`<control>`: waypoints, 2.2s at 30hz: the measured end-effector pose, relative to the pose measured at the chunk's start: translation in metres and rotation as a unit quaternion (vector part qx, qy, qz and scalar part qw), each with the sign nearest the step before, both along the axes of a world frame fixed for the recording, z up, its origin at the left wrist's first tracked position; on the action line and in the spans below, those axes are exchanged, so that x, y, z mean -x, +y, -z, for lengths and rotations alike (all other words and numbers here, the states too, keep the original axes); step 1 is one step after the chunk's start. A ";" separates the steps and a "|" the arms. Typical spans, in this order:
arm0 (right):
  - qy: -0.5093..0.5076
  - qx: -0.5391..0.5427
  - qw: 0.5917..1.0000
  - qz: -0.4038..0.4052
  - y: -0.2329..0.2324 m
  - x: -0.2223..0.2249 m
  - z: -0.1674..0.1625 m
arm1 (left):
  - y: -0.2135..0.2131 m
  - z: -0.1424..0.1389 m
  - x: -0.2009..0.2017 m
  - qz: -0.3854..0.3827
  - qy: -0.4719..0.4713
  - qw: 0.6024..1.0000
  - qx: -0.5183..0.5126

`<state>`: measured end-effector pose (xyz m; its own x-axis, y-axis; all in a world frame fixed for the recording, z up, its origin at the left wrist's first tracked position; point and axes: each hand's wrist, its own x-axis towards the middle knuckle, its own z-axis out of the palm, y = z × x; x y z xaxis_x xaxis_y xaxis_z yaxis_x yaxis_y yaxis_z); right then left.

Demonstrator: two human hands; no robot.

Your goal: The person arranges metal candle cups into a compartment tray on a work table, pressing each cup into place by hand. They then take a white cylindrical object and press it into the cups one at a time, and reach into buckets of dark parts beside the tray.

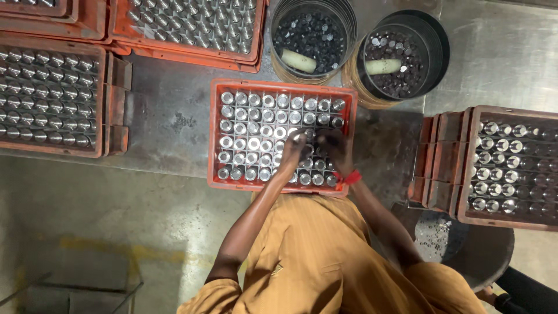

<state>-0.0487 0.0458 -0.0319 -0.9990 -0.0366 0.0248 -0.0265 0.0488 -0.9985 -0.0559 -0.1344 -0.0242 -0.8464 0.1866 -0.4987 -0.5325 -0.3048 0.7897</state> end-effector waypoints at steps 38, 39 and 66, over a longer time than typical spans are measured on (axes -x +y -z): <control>0.101 -0.607 0.784 -0.085 0.137 0.193 -0.102 | -0.196 -0.012 -0.033 -0.116 0.013 0.699 0.706; 0.082 -0.638 0.760 -0.093 0.137 0.198 -0.100 | -0.196 -0.009 -0.033 -0.120 0.022 0.701 0.703; -0.111 0.336 0.924 0.145 0.037 -0.073 -0.089 | -0.201 -0.003 -0.041 -0.155 0.050 0.718 0.677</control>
